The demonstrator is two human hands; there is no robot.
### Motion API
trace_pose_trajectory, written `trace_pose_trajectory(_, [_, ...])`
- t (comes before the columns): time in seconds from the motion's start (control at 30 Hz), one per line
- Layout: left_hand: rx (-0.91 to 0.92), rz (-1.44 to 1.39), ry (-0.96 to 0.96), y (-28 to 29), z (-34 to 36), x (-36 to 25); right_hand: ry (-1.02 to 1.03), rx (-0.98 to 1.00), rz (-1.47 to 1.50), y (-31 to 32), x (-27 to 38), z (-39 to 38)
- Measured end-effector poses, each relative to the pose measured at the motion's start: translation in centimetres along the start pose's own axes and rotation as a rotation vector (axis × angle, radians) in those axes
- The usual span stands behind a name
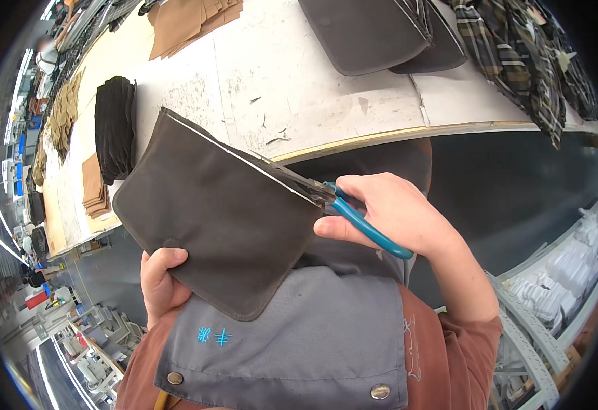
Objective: Trimming the excess edges of leather pieces using scissors.
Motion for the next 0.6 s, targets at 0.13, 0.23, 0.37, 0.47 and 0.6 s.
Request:
trace_pose_trajectory(0.13, [-0.003, 0.002, 0.01, 0.12, 0.02, 0.15, -0.014, 0.02, -0.03, -0.02, -0.04, 0.27])
trace_pose_trajectory(0.23, [-0.072, 0.075, -0.014, -0.07, 0.13, 0.31, -0.006, 0.004, -0.015, -0.17, -0.42, 0.36])
trace_pose_trajectory(0.37, [-0.067, 0.066, -0.007, -0.17, 0.36, 0.37, -0.011, -0.001, 0.034, -0.09, -0.51, 0.44])
trace_pose_trajectory(0.47, [-0.084, 0.071, -0.008, -0.24, 0.51, 0.33, -0.018, -0.003, 0.069, -0.12, -0.34, 0.53])
trace_pose_trajectory(0.6, [-0.078, 0.062, -0.014, 0.0, 0.54, 0.52, -0.016, 0.005, 0.105, -0.25, -0.31, 0.58])
Point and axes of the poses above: each hand's wrist, its own z-axis towards the middle knuckle, its own y-axis out of the back of the hand, x = y × z, the point moved 3 cm from there along z, towards the middle knuckle, and after that the axes turned 8 degrees about -y, right-handed, at the moved point
